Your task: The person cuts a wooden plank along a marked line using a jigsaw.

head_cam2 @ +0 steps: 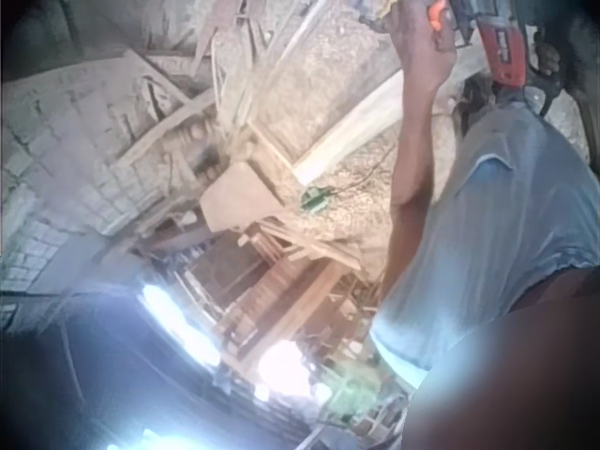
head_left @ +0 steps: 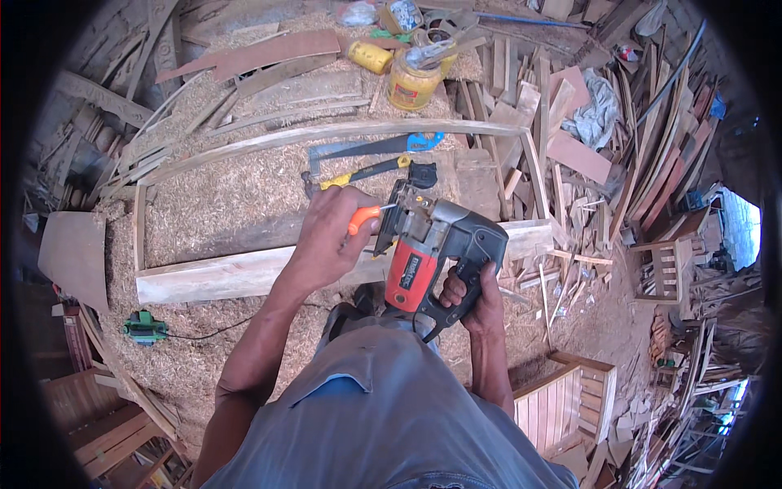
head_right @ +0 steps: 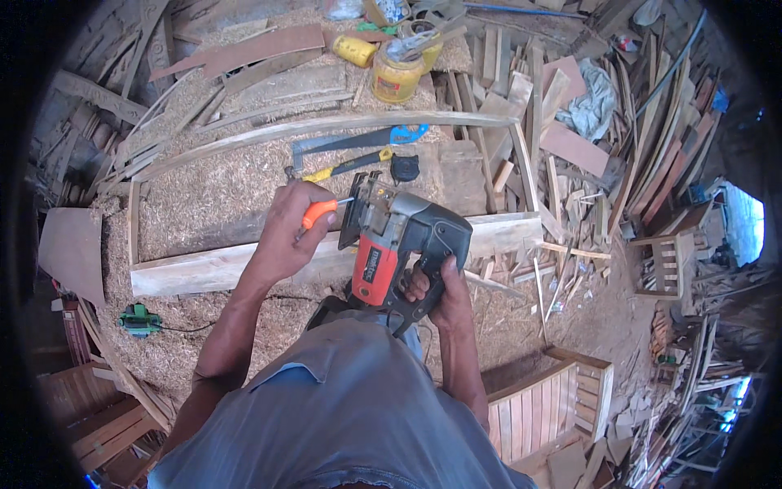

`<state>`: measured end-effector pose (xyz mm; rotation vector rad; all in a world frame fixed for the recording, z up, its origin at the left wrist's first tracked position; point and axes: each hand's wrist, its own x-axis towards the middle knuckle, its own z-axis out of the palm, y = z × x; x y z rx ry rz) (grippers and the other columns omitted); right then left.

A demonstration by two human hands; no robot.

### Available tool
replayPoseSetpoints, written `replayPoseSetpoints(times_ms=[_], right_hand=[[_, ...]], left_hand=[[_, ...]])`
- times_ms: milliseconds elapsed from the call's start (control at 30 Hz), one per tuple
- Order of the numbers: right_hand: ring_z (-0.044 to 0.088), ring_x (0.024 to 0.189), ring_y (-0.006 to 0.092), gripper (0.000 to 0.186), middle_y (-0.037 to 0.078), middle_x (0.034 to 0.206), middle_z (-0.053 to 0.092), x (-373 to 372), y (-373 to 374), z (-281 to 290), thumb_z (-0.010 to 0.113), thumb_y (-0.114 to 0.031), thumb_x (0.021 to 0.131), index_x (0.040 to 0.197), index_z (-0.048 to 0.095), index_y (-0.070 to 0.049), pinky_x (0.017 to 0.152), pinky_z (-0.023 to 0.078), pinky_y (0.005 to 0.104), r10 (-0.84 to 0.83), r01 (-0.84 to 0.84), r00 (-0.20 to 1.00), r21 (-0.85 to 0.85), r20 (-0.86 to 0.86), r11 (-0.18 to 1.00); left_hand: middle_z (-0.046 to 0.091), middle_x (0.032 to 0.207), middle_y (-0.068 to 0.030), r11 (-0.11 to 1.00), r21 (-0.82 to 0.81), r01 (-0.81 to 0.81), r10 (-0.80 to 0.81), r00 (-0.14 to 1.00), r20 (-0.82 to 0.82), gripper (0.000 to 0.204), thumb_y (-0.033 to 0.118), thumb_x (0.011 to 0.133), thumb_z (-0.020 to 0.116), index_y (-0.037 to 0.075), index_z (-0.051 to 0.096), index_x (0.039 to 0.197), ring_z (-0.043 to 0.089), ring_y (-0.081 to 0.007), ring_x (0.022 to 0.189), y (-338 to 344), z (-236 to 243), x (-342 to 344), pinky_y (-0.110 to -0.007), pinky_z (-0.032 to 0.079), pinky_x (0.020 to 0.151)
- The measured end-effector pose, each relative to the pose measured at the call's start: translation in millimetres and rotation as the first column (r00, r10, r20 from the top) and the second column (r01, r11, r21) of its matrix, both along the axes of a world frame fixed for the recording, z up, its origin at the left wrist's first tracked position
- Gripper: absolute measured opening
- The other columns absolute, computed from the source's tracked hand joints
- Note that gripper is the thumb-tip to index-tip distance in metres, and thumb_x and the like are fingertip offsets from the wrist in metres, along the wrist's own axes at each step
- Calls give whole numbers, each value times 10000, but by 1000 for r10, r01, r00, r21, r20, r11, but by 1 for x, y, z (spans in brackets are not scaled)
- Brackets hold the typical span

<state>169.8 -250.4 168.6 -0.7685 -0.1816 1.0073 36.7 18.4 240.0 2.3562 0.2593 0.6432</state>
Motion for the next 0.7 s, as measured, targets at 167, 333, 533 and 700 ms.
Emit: replayPoseSetpoints(times_ms=[167, 333, 533, 700], right_hand=[[504, 641, 153, 678, 13, 739, 478, -2, 2, 2, 597, -696, 987, 1231, 609, -63, 637, 465, 339, 9, -11, 998, 26, 58, 1000], [514, 638, 159, 692, 41, 740, 505, -6, 6, 18, 668, -660, 964, 1263, 572, -44, 633, 482, 356, 0, -2, 981, 9, 192, 1000], [542, 623, 162, 726, 55, 723, 530, -11, 9, 27, 716, -614, 959, 1353, 531, -33, 621, 503, 349, -38, 34, 968, 19, 249, 999], [602, 643, 154, 616, 68, 740, 610, -15, 8, 32, 767, -528, 961, 1207, 572, 2, 606, 517, 328, -97, 92, 960, 30, 262, 995]], left_hand=[[652, 1077, -120, 965, 239, 107, -128, 989, 73, 259, 76, 899, 747, 58, 623, 1127, 587, -341, 1025, -4, 31, 6, -449, 442, 928], [657, 1083, -117, 900, 416, 129, -145, 989, 9, 313, 46, 860, 746, 64, 616, 1145, 590, -332, 1031, -7, 38, 6, -459, 421, 925], [658, 1112, -118, 901, 426, 84, -134, 987, 89, 290, 40, 877, 735, 50, 608, 1137, 591, -333, 1016, -16, 44, 10, -465, 413, 897], [656, 1112, -107, 832, 538, 134, -179, 983, 31, 324, 52, 838, 725, 48, 614, 1142, 601, -318, 1017, -14, 51, 13, -464, 430, 918]])
